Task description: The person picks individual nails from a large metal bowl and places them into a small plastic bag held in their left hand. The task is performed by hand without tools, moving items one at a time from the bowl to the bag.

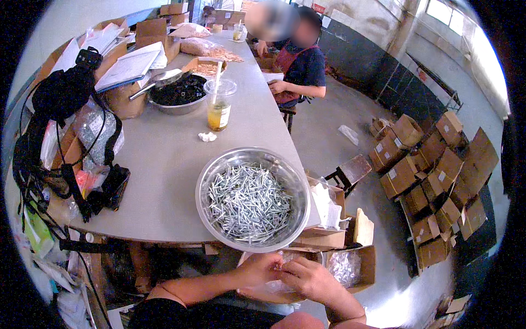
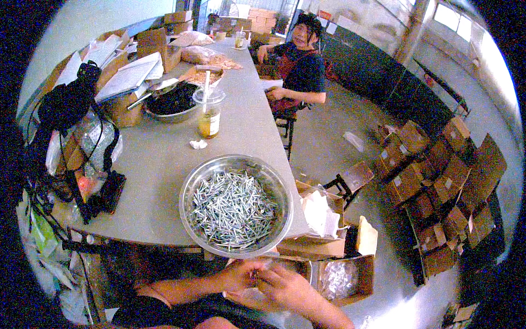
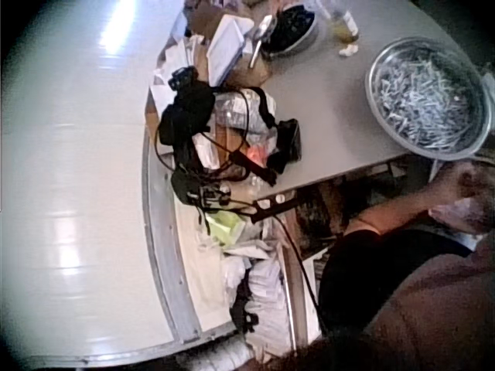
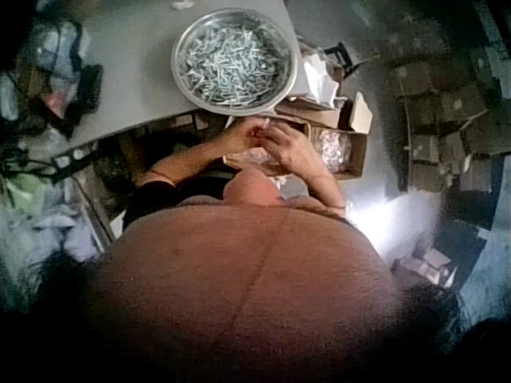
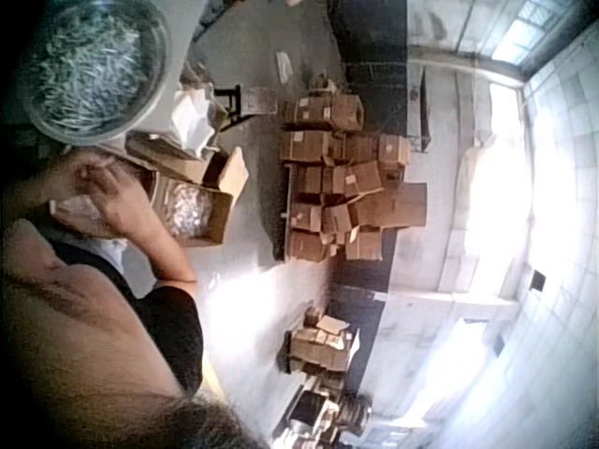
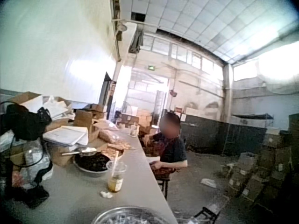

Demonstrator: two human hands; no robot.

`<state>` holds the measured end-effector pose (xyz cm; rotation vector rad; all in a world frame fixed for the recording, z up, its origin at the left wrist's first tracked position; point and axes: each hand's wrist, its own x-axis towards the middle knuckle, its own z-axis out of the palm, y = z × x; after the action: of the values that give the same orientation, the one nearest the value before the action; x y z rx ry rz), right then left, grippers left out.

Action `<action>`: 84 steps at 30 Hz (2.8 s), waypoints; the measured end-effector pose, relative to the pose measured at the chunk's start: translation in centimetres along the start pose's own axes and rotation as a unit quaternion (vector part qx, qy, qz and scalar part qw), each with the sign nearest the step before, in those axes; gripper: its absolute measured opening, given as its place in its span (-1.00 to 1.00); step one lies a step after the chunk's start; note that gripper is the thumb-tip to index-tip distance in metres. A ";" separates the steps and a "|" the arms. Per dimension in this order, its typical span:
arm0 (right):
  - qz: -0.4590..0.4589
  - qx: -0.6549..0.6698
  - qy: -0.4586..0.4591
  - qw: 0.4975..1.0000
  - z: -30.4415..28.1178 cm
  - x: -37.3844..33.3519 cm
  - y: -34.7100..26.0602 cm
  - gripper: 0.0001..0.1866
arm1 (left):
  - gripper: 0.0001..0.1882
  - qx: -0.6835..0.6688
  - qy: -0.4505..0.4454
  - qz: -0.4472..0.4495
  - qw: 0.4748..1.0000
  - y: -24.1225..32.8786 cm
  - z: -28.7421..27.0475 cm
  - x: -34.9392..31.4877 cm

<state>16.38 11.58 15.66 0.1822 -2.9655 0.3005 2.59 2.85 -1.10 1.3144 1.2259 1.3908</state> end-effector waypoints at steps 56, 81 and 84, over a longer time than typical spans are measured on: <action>0.321 0.182 0.134 0.920 5.7 -10.6 3.1 -0.83 | -0.85 0.208 -0.058 0.094 0.972 1.9 1.7 0.9; 0.133 0.051 0.108 0.984 -1.4 3.0 4.5 -0.61 | -0.41 0.360 -0.109 0.115 0.919 -4.7 2.8 -1.2; 0.062 0.045 0.048 0.996 -0.9 6.0 4.3 -0.51 | -0.36 0.280 -0.189 0.036 0.941 -3.2 1.7 -1.0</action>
<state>10.04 15.32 16.72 -0.0067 -2.8747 0.4469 4.22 2.54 -4.49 1.9273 1.3581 0.7906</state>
